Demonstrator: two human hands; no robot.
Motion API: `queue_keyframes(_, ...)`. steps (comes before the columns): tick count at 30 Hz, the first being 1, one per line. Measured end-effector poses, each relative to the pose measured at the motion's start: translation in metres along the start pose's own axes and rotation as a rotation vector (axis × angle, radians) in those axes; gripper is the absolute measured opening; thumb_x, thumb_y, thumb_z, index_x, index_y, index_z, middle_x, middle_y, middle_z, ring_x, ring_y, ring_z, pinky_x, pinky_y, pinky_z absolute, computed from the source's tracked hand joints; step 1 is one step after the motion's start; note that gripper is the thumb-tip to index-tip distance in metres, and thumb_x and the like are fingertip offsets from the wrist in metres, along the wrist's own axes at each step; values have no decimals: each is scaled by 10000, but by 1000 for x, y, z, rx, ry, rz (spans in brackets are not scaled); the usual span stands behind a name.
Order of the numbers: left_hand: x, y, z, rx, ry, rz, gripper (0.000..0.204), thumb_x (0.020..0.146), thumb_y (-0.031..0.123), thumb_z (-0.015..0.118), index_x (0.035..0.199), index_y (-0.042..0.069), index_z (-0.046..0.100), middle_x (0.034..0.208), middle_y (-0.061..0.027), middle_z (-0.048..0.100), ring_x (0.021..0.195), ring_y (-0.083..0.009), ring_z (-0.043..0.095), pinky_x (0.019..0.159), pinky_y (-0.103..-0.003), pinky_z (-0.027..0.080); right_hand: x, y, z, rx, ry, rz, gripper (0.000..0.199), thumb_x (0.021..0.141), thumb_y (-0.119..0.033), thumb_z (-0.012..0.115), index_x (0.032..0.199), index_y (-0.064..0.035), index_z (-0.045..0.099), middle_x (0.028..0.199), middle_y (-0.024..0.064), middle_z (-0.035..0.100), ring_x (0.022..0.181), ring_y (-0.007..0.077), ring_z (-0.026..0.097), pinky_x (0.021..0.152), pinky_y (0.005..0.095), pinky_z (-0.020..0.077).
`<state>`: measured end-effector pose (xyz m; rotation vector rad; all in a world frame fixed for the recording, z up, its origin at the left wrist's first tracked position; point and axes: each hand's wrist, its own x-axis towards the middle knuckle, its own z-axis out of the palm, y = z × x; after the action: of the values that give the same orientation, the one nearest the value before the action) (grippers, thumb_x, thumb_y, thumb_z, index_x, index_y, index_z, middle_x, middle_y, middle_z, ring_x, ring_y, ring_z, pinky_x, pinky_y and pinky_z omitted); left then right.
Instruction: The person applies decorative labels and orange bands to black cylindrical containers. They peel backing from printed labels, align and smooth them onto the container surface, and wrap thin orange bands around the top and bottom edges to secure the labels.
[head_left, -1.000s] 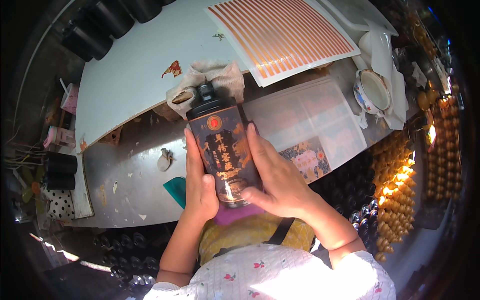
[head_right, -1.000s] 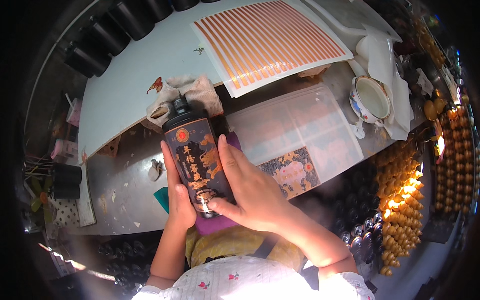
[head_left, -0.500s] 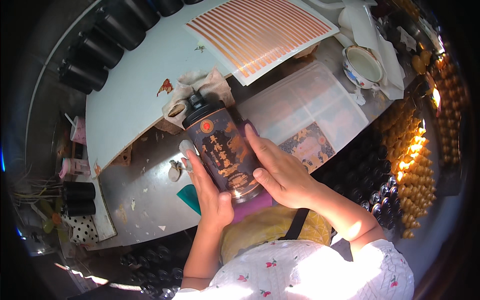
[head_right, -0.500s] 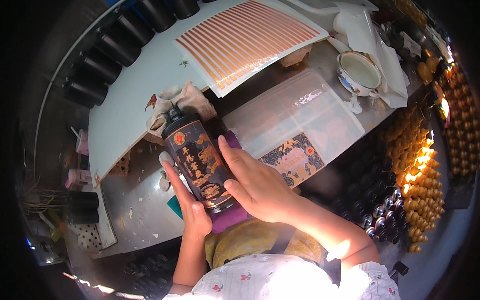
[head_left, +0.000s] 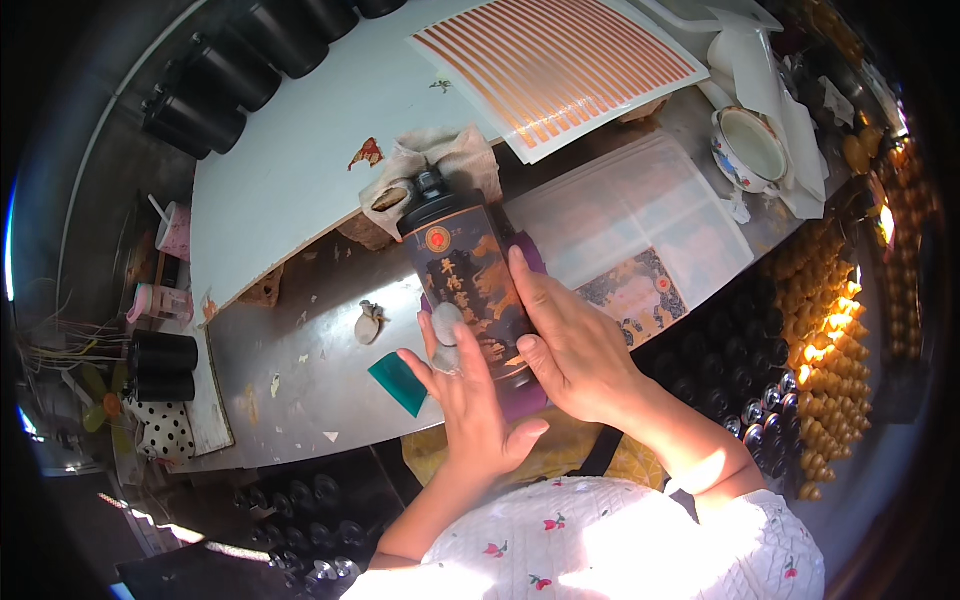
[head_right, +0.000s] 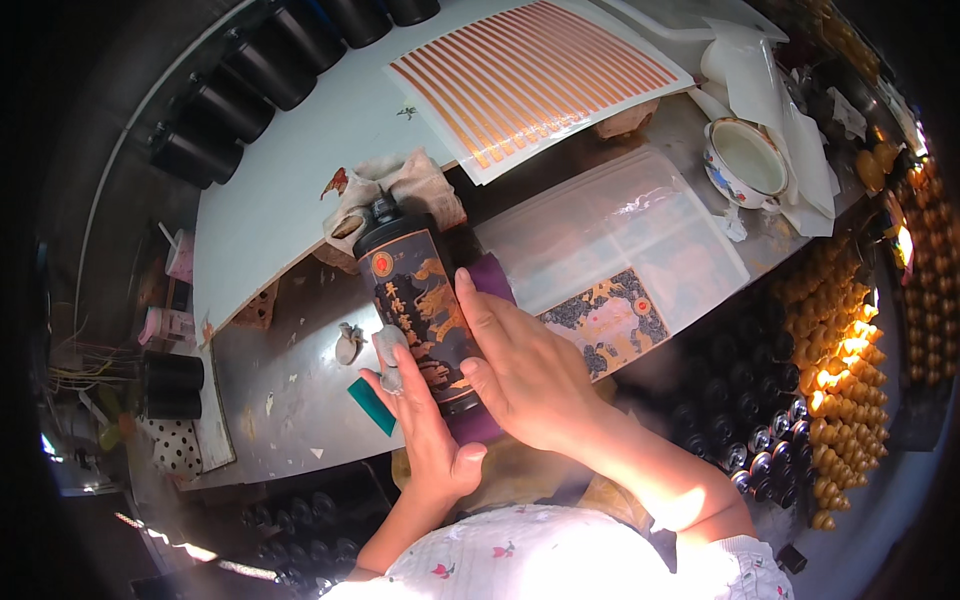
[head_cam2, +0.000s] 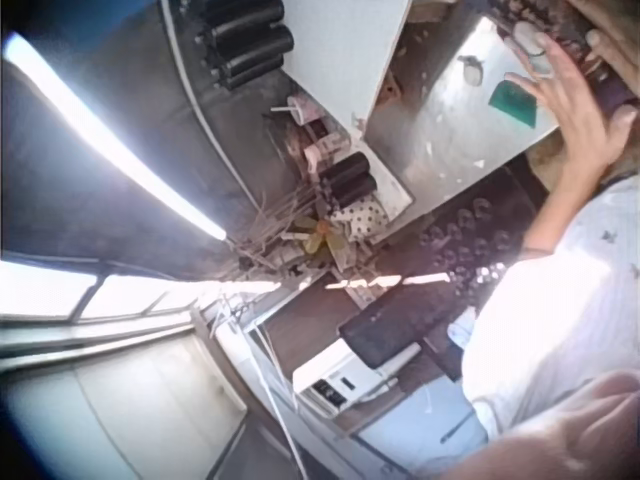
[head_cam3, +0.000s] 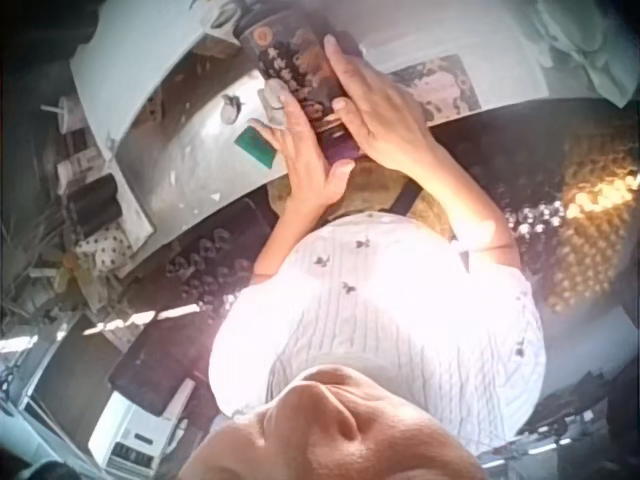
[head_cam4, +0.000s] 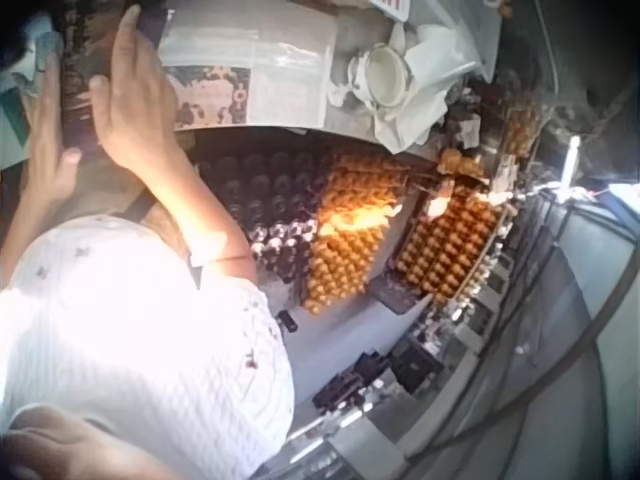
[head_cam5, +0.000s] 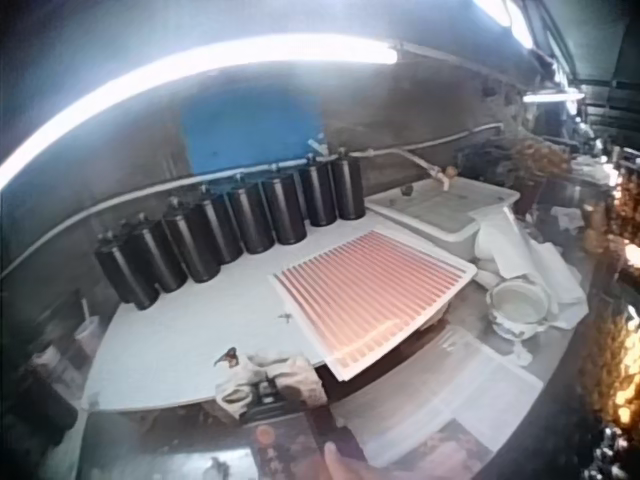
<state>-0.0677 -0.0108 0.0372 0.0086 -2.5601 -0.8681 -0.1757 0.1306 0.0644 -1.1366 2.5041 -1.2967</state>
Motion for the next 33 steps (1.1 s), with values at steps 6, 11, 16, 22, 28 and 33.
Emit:
queue_keyframes(6,10,-1,-6,-381,-24,-261,1171,915,824,196,1547,-127,-62,1620,-321,174,1546,-420,70,1161,-610,-173,0,-1,1,-11,1,2,745,973,-213,535,1596,-20,174,1372,237,526,1174,422,571,960,461,494)
queue_keyframes(11,26,3,-23,-113,-37,-238,1151,909,833,152,1567,-107,60,1638,-288,163,1549,-418,50,1163,-595,-176,0,1,-2,-4,-32,26,748,977,-201,521,1602,-24,151,1320,237,552,1163,433,568,946,475,491)
queue_keyframes(16,47,-16,-18,-188,-65,-157,1124,914,820,198,1581,-75,59,1641,-254,200,1547,-404,92,1182,-572,-153,1,19,1,532,120,275,573,1054,-323,457,1527,-15,357,1176,121,637,893,230,604,789,350,514)
queue_keyframes(22,28,-29,-19,-405,-145,-156,1320,767,705,659,1574,-74,-36,1596,-309,245,1506,-441,184,1209,-553,-84,16,53,-31,1564,813,813,320,1035,-223,488,1299,-51,542,1056,57,595,920,184,590,762,355,572)
queue_keyframes(28,18,-26,-6,-251,3,-143,1285,687,335,908,1587,-38,71,1482,-302,396,1292,-503,431,1155,-622,187,46,-39,-12,593,190,30,501,828,27,620,1313,-54,520,1089,97,627,991,206,656,890,337,524)
queue_keyframes(33,19,-38,-4,-87,-112,-79,1280,731,455,850,1583,-48,38,1545,-294,324,1472,-461,274,1206,-624,-3,69,-39,11,57,339,-241,403,835,-30,672,1209,9,528,1073,196,593,955,395,618,835,411,515)
